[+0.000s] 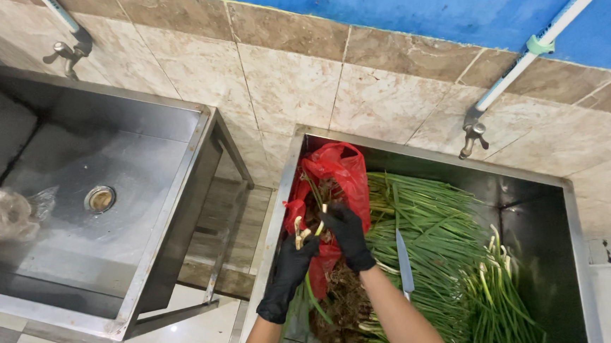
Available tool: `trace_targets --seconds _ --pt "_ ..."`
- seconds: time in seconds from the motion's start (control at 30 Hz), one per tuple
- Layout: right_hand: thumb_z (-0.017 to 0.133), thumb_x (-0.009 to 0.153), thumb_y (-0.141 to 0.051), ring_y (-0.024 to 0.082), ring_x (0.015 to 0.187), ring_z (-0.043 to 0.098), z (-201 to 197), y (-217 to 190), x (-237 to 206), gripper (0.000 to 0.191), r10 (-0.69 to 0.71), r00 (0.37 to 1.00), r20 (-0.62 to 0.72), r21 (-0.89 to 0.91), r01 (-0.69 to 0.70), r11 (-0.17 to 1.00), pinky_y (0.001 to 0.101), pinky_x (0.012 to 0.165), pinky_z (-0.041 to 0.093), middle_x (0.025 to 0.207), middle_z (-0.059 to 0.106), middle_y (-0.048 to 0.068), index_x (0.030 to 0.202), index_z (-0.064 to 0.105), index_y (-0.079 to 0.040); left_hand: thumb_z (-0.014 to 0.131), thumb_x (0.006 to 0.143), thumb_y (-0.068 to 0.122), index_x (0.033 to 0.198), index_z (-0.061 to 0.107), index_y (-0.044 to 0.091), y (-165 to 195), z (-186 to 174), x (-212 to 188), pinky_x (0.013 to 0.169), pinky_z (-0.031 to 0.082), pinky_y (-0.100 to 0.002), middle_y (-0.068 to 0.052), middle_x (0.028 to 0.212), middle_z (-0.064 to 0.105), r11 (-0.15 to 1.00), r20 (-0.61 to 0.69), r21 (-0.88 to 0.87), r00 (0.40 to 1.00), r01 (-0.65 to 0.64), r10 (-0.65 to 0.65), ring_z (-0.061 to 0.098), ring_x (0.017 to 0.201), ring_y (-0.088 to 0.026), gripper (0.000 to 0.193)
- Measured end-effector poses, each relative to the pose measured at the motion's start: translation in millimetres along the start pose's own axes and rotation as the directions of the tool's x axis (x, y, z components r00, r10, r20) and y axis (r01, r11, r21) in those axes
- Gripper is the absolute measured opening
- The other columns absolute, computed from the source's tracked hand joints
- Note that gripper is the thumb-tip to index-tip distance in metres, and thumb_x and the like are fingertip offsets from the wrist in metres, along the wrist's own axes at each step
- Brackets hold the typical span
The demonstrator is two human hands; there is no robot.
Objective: The person stands at a stainless steel sink filled with green onions and trims them one bundle at a time. They hold each bunch, cut off the root ends with a knife, and drop the trimmed roots and waste into a red plastic bag inside the sink.
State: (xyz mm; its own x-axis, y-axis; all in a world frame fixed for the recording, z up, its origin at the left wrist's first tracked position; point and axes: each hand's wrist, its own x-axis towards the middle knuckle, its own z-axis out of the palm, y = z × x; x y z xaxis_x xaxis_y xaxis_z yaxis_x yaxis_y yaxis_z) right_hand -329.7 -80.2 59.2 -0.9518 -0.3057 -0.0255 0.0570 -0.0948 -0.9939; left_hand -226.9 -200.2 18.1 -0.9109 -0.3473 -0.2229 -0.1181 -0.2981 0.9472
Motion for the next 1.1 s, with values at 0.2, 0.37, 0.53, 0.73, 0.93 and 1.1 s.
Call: trace_targets --seconds 0.2,0.37,0.53,0.73,0.93,1.1 --pt "0.069 0.098 -0.019 0.008 0.075 0.062 12.4 -17.3 -15.3 0.02 0.131 0.987 -0.095 0.141 -0.117 0.983 0.0268 0.068 0.051 0.086 0.071 0.001 0.1 0.076 0.0 0.067 0.094 0.009 0.094 0.071 0.001 -2.3 0.7 -0.5 0.066 0.051 -0.03 -0.003 0.077 0.069 0.998 0.092 -0.063 0.996 -0.008 0.014 0.065 0.07 -0.013 0.01" --pt "0.059 0.105 -0.028 0.013 0.067 0.06 14.1 2.7 3.1 0.024 0.327 0.945 0.008 0.526 -0.281 0.802 0.0301 0.06 0.047 0.078 0.063 0.0 0.099 0.068 -0.007 0.066 0.095 0.011 0.101 0.075 0.001 8.8 2.7 -0.4 0.068 0.051 -0.03 -0.002 0.082 0.072 0.997 0.143 -0.06 0.989 0.046 -0.037 0.064 0.072 -0.012 0.015" --pt "0.056 0.104 -0.026 0.012 0.074 0.061 0.1 10.6 18.6 0.025 0.144 0.99 -0.004 0.084 -0.144 0.986 0.0303 0.066 0.049 0.084 0.065 0.0 0.104 0.07 -0.005 0.067 0.098 0.015 0.098 0.072 -0.001 15.2 -1.1 -7.7 0.072 0.049 -0.029 0.0 0.084 0.069 1.0 0.09 0.023 0.996 0.021 -0.023 0.062 0.078 -0.01 0.017" --pt "0.054 0.103 -0.027 0.012 0.076 0.064 -1.2 -6.3 -0.2 0.025 0.194 0.979 0.056 0.111 -0.199 0.974 0.0298 0.071 0.052 0.084 0.068 0.0 0.094 0.069 -0.01 0.059 0.109 0.019 0.09 0.07 0.001 3.2 -6.1 -3.6 0.073 0.05 -0.031 -0.003 0.08 0.068 0.965 0.079 0.106 0.969 -0.24 0.233 0.06 0.075 -0.013 0.028" --pt "0.075 0.091 -0.01 0.014 0.062 0.063 16.8 -31.5 -21.7 0.011 0.134 0.991 -0.03 0.174 -0.127 0.977 0.0322 0.058 0.048 0.072 0.066 0.006 0.086 0.071 -0.002 0.061 0.104 0.011 0.101 0.073 -0.002 -0.5 5.8 -3.2 0.073 0.052 -0.031 -0.004 0.084 0.072 0.965 0.06 0.033 0.964 -0.261 0.259 0.064 0.079 -0.012 0.017" --pt "0.074 0.09 -0.012 0.015 0.048 0.056 23.5 -38.5 -28.4 0.013 0.211 0.975 -0.064 0.281 -0.185 0.942 0.0343 0.041 0.038 0.063 0.063 0.006 0.083 0.071 -0.001 0.065 0.096 0.006 0.104 0.073 -0.002 0.6 10.0 -7.6 0.073 0.054 -0.029 -0.003 0.088 0.074 0.989 0.082 -0.076 0.987 -0.13 0.136 0.068 0.08 -0.011 0.014"
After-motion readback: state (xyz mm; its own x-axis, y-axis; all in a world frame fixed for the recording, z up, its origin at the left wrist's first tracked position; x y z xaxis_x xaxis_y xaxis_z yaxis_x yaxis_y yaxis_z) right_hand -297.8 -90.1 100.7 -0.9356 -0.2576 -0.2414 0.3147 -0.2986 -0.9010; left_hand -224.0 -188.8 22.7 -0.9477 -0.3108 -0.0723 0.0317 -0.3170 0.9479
